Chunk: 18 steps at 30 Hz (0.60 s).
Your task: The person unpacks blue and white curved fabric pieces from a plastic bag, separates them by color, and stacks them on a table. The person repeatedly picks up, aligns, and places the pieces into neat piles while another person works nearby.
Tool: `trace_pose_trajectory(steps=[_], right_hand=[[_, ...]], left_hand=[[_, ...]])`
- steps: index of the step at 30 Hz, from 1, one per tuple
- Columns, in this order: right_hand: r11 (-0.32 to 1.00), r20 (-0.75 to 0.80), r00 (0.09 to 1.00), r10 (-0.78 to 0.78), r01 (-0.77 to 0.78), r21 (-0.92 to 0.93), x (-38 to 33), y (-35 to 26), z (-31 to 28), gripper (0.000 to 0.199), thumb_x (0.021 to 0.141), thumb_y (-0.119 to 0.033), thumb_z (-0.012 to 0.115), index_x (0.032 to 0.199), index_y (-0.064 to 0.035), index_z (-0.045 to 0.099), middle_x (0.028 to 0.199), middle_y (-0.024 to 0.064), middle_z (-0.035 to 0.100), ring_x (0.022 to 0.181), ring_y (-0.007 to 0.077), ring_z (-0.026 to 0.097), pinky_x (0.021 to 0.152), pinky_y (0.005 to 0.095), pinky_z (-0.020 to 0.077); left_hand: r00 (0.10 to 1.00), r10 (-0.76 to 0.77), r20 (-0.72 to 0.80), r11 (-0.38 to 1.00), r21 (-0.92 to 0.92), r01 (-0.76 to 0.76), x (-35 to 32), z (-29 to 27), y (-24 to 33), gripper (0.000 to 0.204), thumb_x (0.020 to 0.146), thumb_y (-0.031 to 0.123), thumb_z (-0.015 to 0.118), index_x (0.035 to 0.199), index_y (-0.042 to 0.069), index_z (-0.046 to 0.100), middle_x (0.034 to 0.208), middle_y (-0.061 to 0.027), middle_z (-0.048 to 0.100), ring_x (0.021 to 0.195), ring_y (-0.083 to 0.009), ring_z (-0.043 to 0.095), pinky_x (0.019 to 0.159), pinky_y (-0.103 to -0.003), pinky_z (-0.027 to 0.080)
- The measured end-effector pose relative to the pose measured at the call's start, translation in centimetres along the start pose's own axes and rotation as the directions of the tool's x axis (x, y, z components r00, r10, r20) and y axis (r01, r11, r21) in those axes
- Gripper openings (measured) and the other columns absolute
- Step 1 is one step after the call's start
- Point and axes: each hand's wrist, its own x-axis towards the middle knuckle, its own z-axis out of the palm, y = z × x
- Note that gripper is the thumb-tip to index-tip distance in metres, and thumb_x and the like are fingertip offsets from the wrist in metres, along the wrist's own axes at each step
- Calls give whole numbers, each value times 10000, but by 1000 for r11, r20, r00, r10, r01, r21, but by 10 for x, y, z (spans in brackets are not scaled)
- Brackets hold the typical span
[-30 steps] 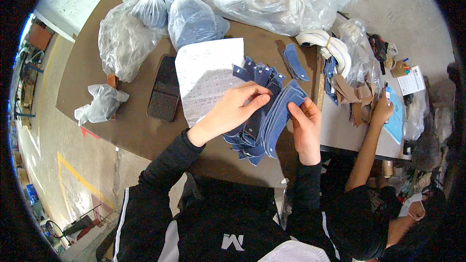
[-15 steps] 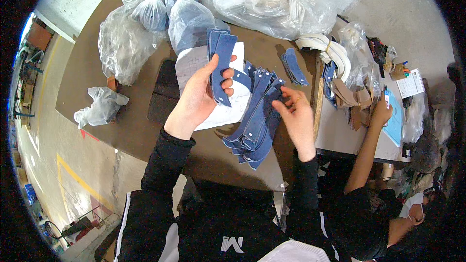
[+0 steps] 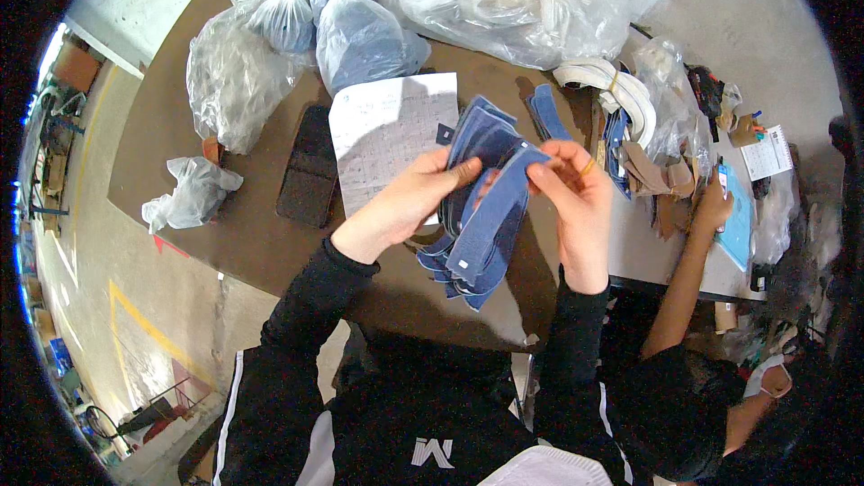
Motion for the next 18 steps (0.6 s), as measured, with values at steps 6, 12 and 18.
trace_pose_trajectory(steps=[6,12,18], right_hand=[[965,-107,971,-214,193,-180,24,17,17,193,879,-10,637,1071,-3,634,935,28,643,824,89,581,761,225,463],[985,-183,971,-156,167,42,17,26,32,246,867,-8,654,1100,-32,581,909,21,594,734,90,561,685,220,469],[992,-100,993,-61,49,-119,15,43,30,161,811,-38,744,881,-3,603,778,-9,555,684,59,536,604,211,432]], left_hand=[[988,-100,119,961,-247,127,-7,11,12,422,999,251,512,1342,12,458,1243,-211,599,1085,-294,630,950,-414,515],[994,96,-54,994,-49,-99,-5,8,6,349,893,103,660,1218,3,582,1113,-132,672,977,-199,665,879,-347,542],[972,184,-149,971,184,-156,-3,2,0,263,873,94,685,1118,9,643,1006,-89,700,871,-151,676,772,-288,542]])
